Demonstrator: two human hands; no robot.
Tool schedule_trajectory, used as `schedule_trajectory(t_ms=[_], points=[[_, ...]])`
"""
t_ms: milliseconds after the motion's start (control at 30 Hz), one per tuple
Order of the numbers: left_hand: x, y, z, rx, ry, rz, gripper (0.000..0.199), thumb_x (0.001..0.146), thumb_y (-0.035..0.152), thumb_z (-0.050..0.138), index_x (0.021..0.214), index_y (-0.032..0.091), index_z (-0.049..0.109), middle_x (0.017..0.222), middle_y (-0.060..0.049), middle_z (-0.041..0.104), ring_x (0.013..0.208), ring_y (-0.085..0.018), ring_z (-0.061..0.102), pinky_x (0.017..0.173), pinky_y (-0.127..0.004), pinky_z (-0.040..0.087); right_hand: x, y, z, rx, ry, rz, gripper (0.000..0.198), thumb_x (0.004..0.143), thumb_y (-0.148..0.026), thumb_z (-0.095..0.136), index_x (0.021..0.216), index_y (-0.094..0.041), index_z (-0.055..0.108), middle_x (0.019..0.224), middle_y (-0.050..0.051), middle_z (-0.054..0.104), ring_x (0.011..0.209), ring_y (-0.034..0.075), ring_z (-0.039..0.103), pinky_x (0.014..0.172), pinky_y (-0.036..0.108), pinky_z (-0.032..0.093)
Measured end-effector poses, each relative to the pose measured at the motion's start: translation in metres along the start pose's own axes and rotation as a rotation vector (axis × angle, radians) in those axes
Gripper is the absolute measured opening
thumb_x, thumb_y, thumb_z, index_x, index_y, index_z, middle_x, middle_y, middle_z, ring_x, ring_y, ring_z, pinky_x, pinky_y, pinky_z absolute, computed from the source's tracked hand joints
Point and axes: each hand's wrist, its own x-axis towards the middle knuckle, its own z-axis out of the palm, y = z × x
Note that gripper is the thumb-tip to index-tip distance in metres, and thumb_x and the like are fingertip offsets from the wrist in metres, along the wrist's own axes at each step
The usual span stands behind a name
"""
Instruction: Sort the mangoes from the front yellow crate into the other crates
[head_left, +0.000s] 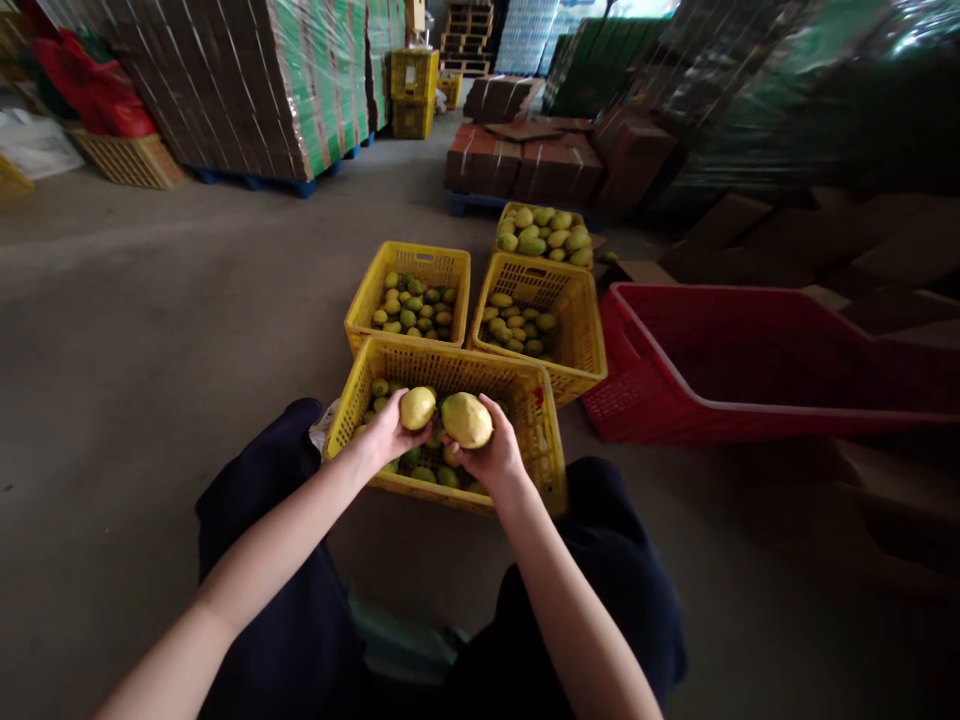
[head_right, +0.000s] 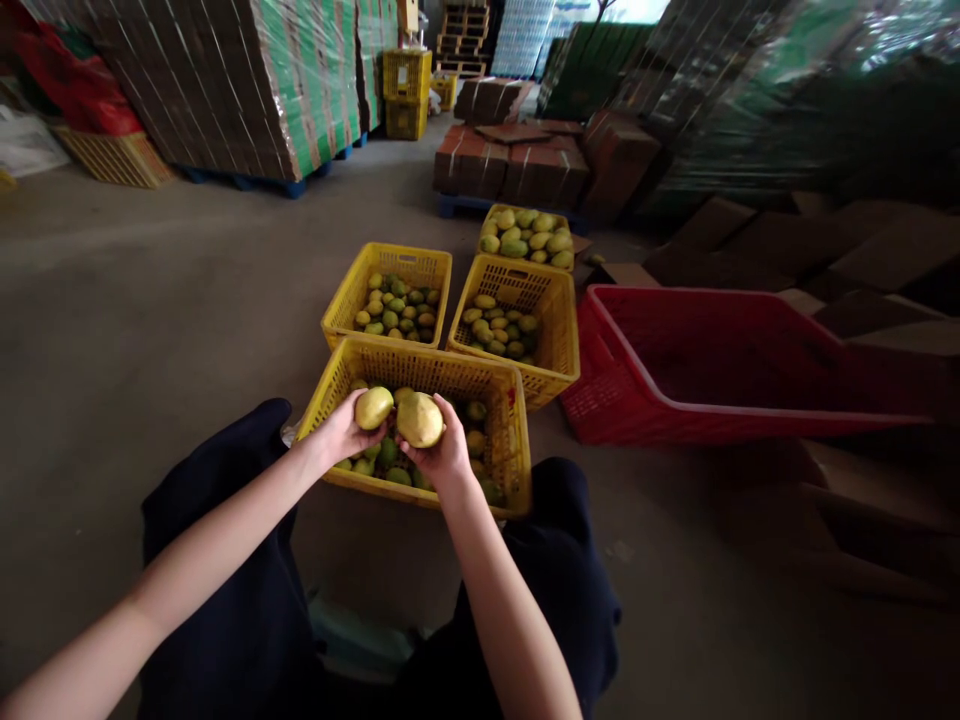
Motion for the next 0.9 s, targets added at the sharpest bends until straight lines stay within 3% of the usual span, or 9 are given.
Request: schedule_trajectory(t_ms=[100,167,300,400,500,667,733,800,900], points=[[0.000,-0.020,-0.007,0.211,0.002,0.030,0.029,0.092,0.043,0.049,0.091,0.017,0.062,0.061,-0.003,0.062,0.046,-0.013,0.057,0.039,-0.019,0.043,-0.007,-0.015,0.001,0.029,0.045,-0.096,0.028,0.088,-0.039,0.048,0.082,-0.016,0.062,0.059,0.007,0.068,0.045,0.018,0.061,0.034,0.024,0.047],[0.001,-0.050,-0.019,0.381,-0.001,0.019,0.031,0.090,0.048,0.051,0.087,0.019,0.063,0.061,-0.003,0.064,0.044,-0.012,0.055,0.041,-0.019,0.043,-0.011,-0.025,-0.001,0.070,0.103,-0.170,0.024,0.088,-0.037,0.049,0.081,-0.017,0.061,0.059,0.005,0.067,0.048,0.018,0.062,0.037,0.024,0.049],[0.011,-0.127,-0.062,0.670,-0.096,-0.265,0.032,0.081,0.046,0.064,0.070,0.016,0.064,0.048,-0.009,0.059,0.034,-0.018,0.051,0.034,-0.026,0.037,-0.012,-0.037,-0.007,0.155,0.163,-0.267,0.017,0.087,-0.035,0.053,0.082,-0.021,0.060,0.060,0.000,0.066,0.055,0.017,0.064,0.046,0.026,0.052],[0.024,-0.153,-0.088,0.781,-0.140,-0.510,0.029,0.079,0.044,0.064,0.061,0.022,0.060,0.044,-0.003,0.055,0.028,-0.018,0.047,0.028,-0.026,0.031,-0.010,-0.038,-0.012,0.159,0.160,-0.222,0.018,0.087,-0.037,0.052,0.082,-0.021,0.058,0.060,0.000,0.065,0.058,0.017,0.063,0.048,0.026,0.052],[0.030,-0.114,-0.076,0.624,-0.116,-0.398,0.023,0.083,0.035,0.060,0.066,0.020,0.062,0.047,-0.007,0.058,0.027,-0.018,0.046,0.030,-0.031,0.038,-0.009,-0.038,-0.015,0.167,0.161,-0.187,0.017,0.087,-0.037,0.052,0.082,-0.021,0.057,0.061,0.000,0.063,0.058,0.016,0.062,0.049,0.026,0.052],[0.005,0.036,-0.009,0.204,-0.138,0.127,0.034,0.092,0.041,0.047,0.106,0.013,0.060,0.070,-0.010,0.068,0.055,-0.018,0.066,0.052,-0.025,0.054,-0.009,-0.036,-0.017,0.152,0.166,-0.216,0.015,0.086,-0.035,0.053,0.082,-0.021,0.056,0.061,-0.001,0.064,0.058,0.015,0.062,0.051,0.027,0.054],[-0.009,0.072,0.001,0.117,-0.110,0.316,0.042,0.095,0.040,0.041,0.119,0.009,0.055,0.077,-0.013,0.069,0.064,-0.020,0.070,0.060,-0.028,0.057,-0.009,-0.035,-0.017,0.147,0.179,-0.219,0.013,0.086,-0.035,0.053,0.083,-0.022,0.056,0.060,-0.002,0.063,0.058,0.016,0.063,0.052,0.028,0.055],[-0.017,0.079,-0.005,0.203,-0.106,0.333,0.038,0.096,0.033,0.037,0.116,0.008,0.058,0.080,-0.014,0.070,0.066,-0.019,0.070,0.063,-0.028,0.057,-0.008,-0.032,-0.017,0.148,0.198,-0.228,0.012,0.085,-0.034,0.055,0.083,-0.022,0.055,0.060,-0.002,0.064,0.057,0.016,0.063,0.052,0.029,0.055],[-0.015,0.052,-0.030,0.536,-0.088,0.230,0.032,0.094,0.028,0.040,0.093,0.010,0.066,0.082,-0.013,0.071,0.066,-0.017,0.069,0.064,-0.026,0.054,-0.004,-0.023,-0.018,0.109,0.226,-0.223,0.012,0.084,-0.033,0.059,0.083,-0.021,0.055,0.061,-0.001,0.064,0.055,0.017,0.063,0.051,0.029,0.055]])
